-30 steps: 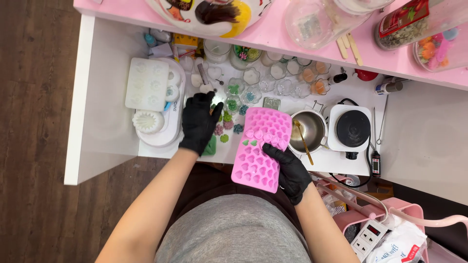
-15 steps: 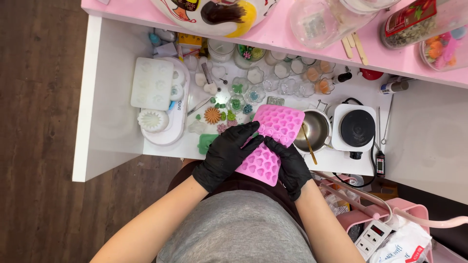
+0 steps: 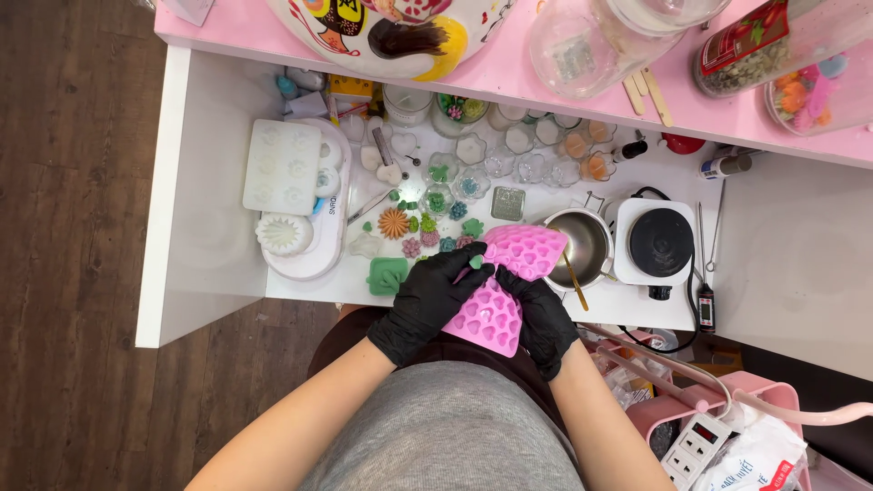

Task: Unmolding small wax decorations from silicone molds.

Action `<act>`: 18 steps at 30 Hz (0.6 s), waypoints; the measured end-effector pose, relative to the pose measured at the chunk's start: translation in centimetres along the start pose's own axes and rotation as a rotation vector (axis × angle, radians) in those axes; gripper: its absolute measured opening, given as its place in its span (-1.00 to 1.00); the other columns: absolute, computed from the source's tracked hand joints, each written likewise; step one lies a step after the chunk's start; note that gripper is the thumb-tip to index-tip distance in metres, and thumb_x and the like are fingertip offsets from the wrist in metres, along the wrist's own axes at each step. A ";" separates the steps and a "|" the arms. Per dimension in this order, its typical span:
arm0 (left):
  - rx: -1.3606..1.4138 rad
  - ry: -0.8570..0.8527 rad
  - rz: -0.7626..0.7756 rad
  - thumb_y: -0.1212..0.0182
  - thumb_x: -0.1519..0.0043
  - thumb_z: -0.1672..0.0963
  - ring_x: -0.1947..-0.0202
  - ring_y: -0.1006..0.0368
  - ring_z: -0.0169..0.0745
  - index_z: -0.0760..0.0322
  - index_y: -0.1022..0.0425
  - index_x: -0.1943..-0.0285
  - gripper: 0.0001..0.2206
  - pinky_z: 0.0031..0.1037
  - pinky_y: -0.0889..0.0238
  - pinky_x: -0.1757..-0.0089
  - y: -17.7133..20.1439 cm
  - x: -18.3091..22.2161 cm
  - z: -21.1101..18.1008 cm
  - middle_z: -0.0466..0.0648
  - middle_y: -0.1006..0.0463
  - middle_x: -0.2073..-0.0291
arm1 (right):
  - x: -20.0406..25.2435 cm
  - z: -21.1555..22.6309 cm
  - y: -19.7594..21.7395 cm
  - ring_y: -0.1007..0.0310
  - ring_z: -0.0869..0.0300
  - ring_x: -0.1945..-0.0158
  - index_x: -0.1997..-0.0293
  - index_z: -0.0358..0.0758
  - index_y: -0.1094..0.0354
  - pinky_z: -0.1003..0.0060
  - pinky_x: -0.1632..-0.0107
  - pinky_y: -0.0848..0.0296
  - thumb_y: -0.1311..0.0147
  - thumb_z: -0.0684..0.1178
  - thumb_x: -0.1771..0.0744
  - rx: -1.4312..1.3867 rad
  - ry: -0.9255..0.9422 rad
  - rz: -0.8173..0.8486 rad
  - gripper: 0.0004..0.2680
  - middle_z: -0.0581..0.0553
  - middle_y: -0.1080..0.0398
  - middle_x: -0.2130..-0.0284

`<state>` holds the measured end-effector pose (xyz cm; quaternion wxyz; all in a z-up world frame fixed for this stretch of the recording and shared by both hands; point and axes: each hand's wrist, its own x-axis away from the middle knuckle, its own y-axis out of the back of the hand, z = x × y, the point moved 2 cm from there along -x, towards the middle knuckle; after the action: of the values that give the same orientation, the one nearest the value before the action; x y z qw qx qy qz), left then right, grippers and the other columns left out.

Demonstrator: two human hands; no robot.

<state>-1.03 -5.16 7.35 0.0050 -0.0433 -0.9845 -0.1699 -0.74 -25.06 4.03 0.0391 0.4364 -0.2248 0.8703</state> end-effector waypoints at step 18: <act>-0.520 0.158 -0.402 -0.30 -0.17 0.05 0.10 -0.45 0.14 0.18 -0.63 0.06 -0.76 -0.13 -0.31 0.12 3.4 -3.7 12.1 0.07 -0.58 0.15 | 1.8 0.8 -2.9 -0.55 0.21 -0.05 -0.24 -0.33 -0.36 0.31 -0.06 -0.51 -0.23 -0.11 -0.27 0.090 -0.240 -0.067 -0.61 -0.10 -0.55 0.01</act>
<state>3.05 1.81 -2.97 0.0364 0.1652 -0.8936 -0.4158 -0.48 -22.99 6.86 0.0214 0.5461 -0.1740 0.8192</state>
